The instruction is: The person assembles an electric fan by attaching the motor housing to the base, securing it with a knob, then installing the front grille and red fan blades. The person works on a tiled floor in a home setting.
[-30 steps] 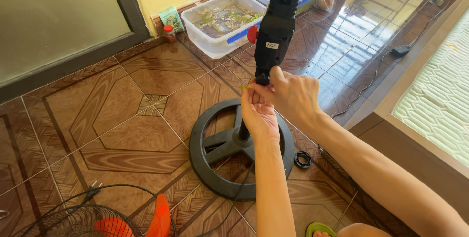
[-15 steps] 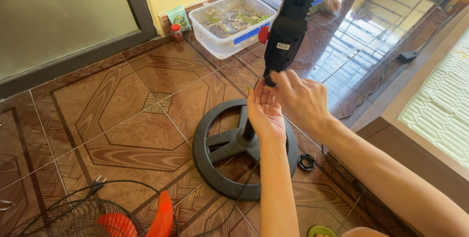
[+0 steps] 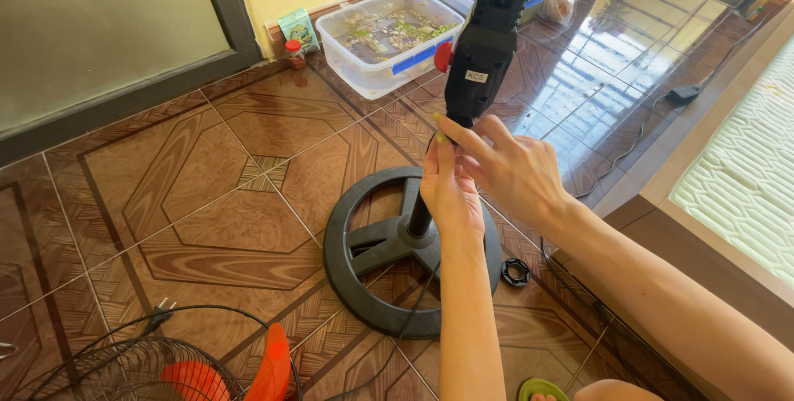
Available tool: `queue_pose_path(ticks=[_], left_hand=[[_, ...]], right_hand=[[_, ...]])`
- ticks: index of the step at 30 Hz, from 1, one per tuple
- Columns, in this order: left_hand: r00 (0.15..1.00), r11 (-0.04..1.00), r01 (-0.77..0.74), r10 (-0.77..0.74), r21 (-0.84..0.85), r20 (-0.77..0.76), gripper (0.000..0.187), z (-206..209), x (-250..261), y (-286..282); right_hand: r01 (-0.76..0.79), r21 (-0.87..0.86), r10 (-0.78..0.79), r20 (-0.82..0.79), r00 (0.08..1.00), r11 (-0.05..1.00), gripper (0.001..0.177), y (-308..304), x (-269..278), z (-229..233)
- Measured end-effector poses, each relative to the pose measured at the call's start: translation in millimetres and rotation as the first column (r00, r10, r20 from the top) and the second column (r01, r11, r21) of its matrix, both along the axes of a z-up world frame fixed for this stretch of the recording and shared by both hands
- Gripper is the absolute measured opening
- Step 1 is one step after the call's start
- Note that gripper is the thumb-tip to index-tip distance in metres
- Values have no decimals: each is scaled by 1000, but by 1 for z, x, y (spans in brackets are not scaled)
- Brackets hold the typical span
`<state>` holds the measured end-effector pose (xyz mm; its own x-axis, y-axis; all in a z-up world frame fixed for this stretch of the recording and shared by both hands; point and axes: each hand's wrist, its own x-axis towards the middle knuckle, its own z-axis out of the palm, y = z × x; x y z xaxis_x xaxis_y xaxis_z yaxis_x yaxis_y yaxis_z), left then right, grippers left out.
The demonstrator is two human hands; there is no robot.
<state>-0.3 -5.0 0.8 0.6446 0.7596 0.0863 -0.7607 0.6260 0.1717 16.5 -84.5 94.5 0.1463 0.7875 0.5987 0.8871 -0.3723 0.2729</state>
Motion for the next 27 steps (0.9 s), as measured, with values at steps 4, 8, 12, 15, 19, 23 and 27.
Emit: queue_pose_path(ticks=[4, 8, 12, 15, 19, 23, 27], left_hand=[[998, 997, 14, -18, -71, -63, 37, 6, -4, 0], [1000, 999, 3, -5, -46, -25, 37, 10, -8, -1], [998, 999, -13, 10, -43, -62, 37, 11, -7, -1], [999, 998, 19, -21, -62, -41, 40, 9, -6, -1], [998, 995, 43, -47, -92, -42, 44, 8, -7, 1], [999, 999, 12, -14, -51, -36, 46, 6, -6, 2], [999, 996, 26, -29, -85, -38, 47, 3, -5, 3]], right_hand=[[16, 31, -11, -152, 988, 999, 59, -5, -4, -5], [-26, 120, 55, -248, 967, 992, 61, -16, -10, -8], [-54, 191, 99, -234, 967, 980, 60, -12, -8, -3], [-30, 38, 34, -121, 992, 999, 60, -6, -3, 0], [-21, 106, 40, -179, 983, 994, 59, -13, -5, -8], [-95, 172, 136, -244, 960, 980, 55, -24, 0, -12], [-131, 80, 141, -145, 979, 988, 61, -16, 14, -5]])
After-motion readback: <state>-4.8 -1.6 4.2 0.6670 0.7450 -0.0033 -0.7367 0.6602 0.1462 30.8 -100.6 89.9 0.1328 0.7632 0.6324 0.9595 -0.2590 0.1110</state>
